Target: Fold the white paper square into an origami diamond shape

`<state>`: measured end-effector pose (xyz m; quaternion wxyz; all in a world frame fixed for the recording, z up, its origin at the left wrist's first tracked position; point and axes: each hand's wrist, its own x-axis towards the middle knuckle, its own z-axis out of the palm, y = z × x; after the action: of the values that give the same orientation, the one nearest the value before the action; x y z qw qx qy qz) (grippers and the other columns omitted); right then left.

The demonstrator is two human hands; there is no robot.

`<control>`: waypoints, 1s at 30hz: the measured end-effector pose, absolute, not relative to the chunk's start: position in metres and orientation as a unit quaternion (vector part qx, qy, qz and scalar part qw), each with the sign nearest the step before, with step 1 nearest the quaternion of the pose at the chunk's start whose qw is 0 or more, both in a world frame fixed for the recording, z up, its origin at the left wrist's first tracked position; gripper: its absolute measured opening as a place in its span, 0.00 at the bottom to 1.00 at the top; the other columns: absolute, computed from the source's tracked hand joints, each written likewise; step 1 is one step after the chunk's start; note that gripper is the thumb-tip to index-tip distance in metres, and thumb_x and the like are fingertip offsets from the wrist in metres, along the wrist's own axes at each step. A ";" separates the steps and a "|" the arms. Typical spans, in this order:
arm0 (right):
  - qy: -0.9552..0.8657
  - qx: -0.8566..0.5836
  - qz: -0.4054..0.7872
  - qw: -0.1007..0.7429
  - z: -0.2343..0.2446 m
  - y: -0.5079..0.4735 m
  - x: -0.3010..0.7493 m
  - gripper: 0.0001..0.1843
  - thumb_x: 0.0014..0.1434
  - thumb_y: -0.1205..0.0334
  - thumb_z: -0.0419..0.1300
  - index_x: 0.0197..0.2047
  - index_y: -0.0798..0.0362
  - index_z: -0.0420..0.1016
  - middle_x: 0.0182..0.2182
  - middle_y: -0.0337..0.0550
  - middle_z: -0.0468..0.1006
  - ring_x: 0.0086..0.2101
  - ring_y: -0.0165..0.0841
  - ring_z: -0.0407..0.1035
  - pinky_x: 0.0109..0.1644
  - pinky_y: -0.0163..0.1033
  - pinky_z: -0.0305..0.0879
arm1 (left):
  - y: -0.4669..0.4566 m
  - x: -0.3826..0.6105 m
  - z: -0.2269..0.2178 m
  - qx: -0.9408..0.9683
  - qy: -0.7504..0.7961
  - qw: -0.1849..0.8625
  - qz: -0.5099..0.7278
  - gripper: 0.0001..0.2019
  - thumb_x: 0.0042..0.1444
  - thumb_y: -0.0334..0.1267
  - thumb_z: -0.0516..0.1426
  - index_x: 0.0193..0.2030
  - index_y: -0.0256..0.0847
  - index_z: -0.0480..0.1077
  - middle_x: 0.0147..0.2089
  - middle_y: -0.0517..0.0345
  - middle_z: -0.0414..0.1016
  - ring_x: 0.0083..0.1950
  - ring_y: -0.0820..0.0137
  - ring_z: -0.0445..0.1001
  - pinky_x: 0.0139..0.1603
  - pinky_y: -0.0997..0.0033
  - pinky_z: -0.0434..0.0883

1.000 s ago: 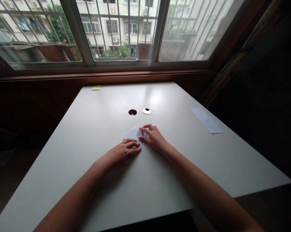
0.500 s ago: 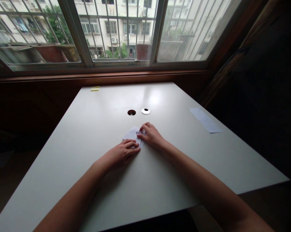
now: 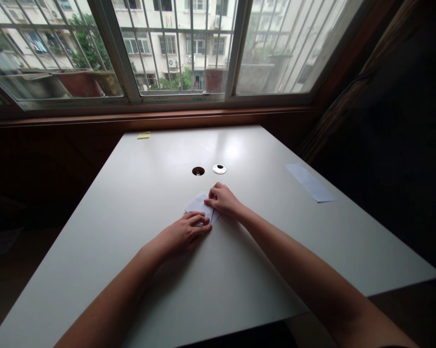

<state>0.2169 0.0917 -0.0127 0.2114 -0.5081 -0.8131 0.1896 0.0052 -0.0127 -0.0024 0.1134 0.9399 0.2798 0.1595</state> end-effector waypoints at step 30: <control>-0.812 -0.458 0.217 0.289 -0.020 0.084 0.236 0.20 0.58 0.52 0.64 0.52 0.49 0.71 0.49 0.46 0.68 0.46 0.37 0.67 0.54 0.45 0.65 | -0.008 0.002 -0.013 0.935 0.280 0.118 0.182 0.19 0.63 0.32 0.52 0.60 0.45 0.68 0.66 0.52 0.66 0.70 0.58 0.58 0.66 0.50 0.65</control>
<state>0.2364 0.0837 -0.0202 0.2894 -0.4579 -0.8120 0.2174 0.0021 -0.0081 -0.0130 0.1177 0.9353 0.2799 0.1816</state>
